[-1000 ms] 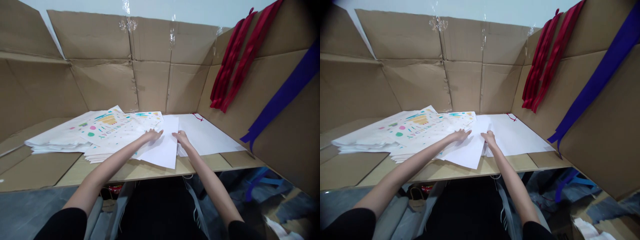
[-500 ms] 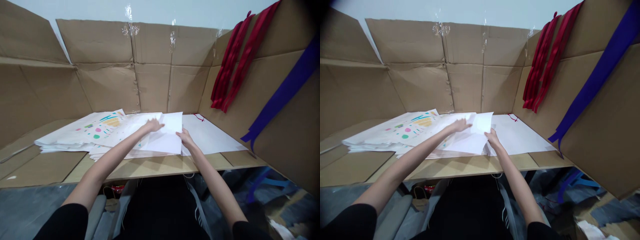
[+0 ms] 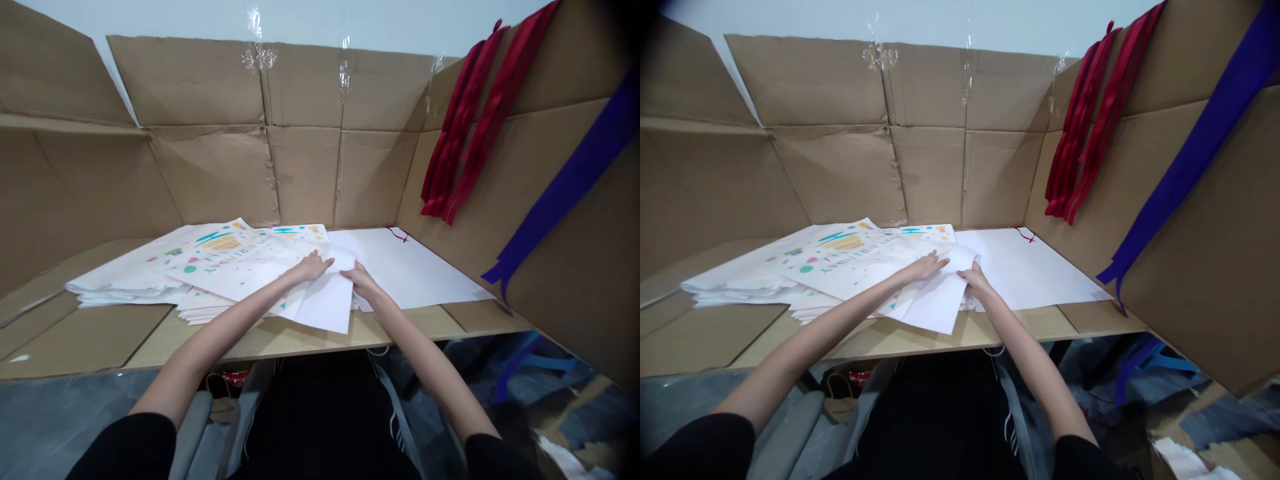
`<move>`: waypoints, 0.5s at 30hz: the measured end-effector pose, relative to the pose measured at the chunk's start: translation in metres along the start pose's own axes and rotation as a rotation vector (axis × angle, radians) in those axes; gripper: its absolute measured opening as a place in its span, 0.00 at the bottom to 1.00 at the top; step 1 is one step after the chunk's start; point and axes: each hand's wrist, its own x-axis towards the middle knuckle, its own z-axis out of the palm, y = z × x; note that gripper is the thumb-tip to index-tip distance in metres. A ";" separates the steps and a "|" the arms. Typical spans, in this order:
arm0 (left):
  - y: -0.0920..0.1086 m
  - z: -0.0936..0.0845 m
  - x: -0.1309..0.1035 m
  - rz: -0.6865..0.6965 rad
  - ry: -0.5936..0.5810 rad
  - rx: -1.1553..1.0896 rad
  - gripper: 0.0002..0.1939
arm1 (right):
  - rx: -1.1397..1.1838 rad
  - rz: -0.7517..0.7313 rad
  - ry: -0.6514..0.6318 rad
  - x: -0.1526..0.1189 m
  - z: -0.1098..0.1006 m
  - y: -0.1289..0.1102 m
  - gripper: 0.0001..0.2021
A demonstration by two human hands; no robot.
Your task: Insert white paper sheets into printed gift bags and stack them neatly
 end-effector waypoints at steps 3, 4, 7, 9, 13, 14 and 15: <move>0.017 0.004 -0.010 0.063 0.022 0.042 0.38 | -0.031 -0.023 -0.024 -0.009 -0.028 -0.010 0.24; 0.024 0.006 -0.013 0.088 0.003 0.052 0.39 | -0.041 -0.021 -0.018 -0.013 -0.038 -0.014 0.24; 0.046 0.013 -0.013 0.103 -0.064 0.035 0.39 | -0.048 0.016 0.018 -0.021 -0.062 -0.021 0.25; 0.059 0.018 -0.009 0.099 -0.074 0.013 0.40 | -0.057 0.030 0.008 -0.022 -0.070 -0.022 0.26; 0.074 0.026 0.005 0.118 -0.067 0.017 0.41 | -0.080 0.025 -0.036 -0.015 -0.066 -0.018 0.25; 0.076 0.027 0.008 0.133 -0.064 0.022 0.41 | -0.076 0.016 -0.055 -0.012 -0.062 -0.016 0.24; 0.077 0.028 0.010 0.159 -0.059 0.030 0.41 | -0.078 -0.010 -0.060 -0.009 -0.057 -0.013 0.21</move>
